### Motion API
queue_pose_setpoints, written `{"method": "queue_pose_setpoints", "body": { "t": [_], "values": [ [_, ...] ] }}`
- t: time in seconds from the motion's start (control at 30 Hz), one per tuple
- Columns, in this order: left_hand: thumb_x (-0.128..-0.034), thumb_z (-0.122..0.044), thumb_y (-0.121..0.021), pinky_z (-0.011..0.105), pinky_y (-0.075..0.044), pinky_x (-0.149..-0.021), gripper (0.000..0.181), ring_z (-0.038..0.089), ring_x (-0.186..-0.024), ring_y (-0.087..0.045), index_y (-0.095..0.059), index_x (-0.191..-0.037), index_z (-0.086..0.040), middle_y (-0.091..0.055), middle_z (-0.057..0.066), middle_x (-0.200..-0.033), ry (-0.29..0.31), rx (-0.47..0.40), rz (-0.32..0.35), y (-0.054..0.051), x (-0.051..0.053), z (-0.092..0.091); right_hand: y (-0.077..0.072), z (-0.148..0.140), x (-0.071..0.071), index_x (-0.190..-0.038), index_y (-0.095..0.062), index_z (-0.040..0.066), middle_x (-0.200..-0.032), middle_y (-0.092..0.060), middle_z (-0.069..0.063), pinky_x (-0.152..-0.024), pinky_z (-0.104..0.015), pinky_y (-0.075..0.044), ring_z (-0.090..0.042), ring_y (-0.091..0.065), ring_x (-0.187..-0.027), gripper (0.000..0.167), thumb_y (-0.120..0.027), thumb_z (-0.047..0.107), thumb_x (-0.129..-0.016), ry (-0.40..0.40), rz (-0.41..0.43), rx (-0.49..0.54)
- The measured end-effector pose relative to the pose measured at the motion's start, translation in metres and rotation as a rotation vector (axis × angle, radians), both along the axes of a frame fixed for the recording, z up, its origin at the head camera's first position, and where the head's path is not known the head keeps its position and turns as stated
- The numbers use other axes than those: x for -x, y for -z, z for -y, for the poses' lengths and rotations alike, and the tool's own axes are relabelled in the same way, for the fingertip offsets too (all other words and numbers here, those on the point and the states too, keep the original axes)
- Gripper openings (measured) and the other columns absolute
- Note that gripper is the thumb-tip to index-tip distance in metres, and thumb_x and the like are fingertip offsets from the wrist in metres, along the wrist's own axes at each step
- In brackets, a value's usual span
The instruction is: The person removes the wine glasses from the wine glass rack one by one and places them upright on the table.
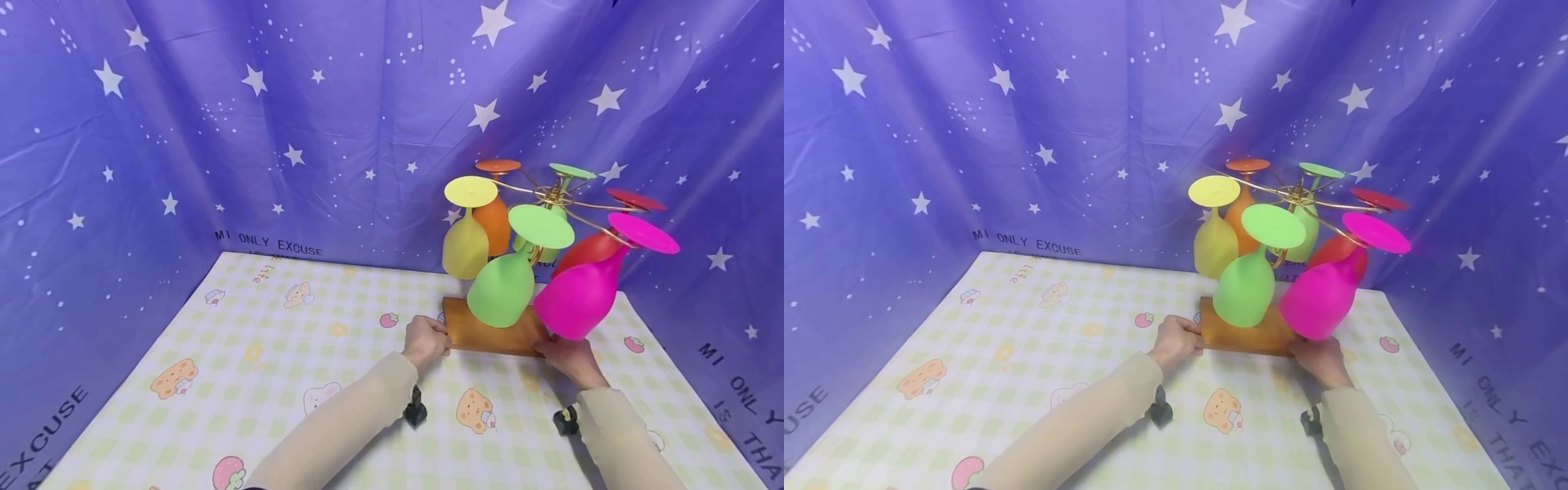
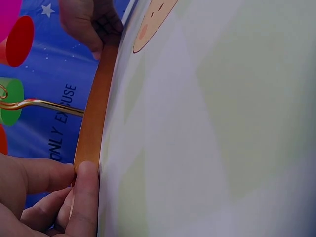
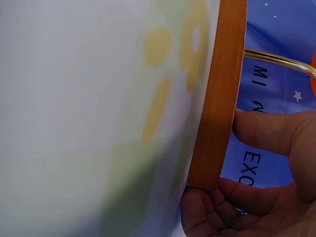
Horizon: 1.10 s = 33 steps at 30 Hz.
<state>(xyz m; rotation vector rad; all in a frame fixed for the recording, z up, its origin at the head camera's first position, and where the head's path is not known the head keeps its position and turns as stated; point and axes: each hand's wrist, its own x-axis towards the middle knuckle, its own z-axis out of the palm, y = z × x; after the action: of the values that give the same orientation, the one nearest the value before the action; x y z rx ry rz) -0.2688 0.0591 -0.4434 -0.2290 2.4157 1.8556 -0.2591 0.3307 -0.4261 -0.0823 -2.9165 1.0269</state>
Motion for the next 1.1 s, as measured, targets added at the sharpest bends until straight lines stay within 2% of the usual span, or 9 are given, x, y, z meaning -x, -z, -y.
{"method": "queue_pose_setpoints", "body": {
  "t": [0.27, 0.63, 1.1],
  "values": [
    [-0.0732, 0.006, -0.073, 0.021, -0.051, -0.054, 0.011, 0.018, -0.054, -0.067, -0.071, -0.081, -0.001, -0.065, 0.001, -0.063, 0.0, -0.004, -0.001, 0.0006, 0.0, 0.0006, 0.0011, 0.0015, 0.0005, -0.084, -0.05, -0.001, -0.067, -0.053, -0.007, -0.054, -0.033, -0.043, -0.019, -0.051, -0.057, 0.025, -0.068, 0.017, -0.083, 0.003, -0.007, 0.014],
    [-0.0739, 0.006, -0.071, 0.021, -0.051, -0.052, 0.011, 0.019, -0.054, -0.068, -0.071, -0.083, 0.0, -0.064, 0.001, -0.063, 0.009, -0.017, -0.011, 0.0026, 0.0009, 0.0009, 0.001, 0.0017, -0.0001, -0.087, -0.049, -0.002, -0.072, -0.051, -0.009, -0.056, -0.033, -0.041, -0.02, -0.049, -0.06, 0.027, -0.068, 0.015, -0.082, 0.001, -0.025, -0.001],
    [-0.0749, 0.006, -0.072, 0.021, -0.051, -0.051, 0.011, 0.017, -0.054, -0.067, -0.072, -0.084, 0.0, -0.065, 0.001, -0.065, 0.011, -0.014, -0.009, 0.003, 0.0021, 0.0003, 0.0027, 0.0014, 0.0004, -0.08, -0.049, 0.001, -0.066, -0.05, -0.006, -0.055, -0.033, -0.041, -0.019, -0.048, -0.058, 0.025, -0.069, 0.016, -0.082, 0.008, -0.027, -0.007]
  ]
}}
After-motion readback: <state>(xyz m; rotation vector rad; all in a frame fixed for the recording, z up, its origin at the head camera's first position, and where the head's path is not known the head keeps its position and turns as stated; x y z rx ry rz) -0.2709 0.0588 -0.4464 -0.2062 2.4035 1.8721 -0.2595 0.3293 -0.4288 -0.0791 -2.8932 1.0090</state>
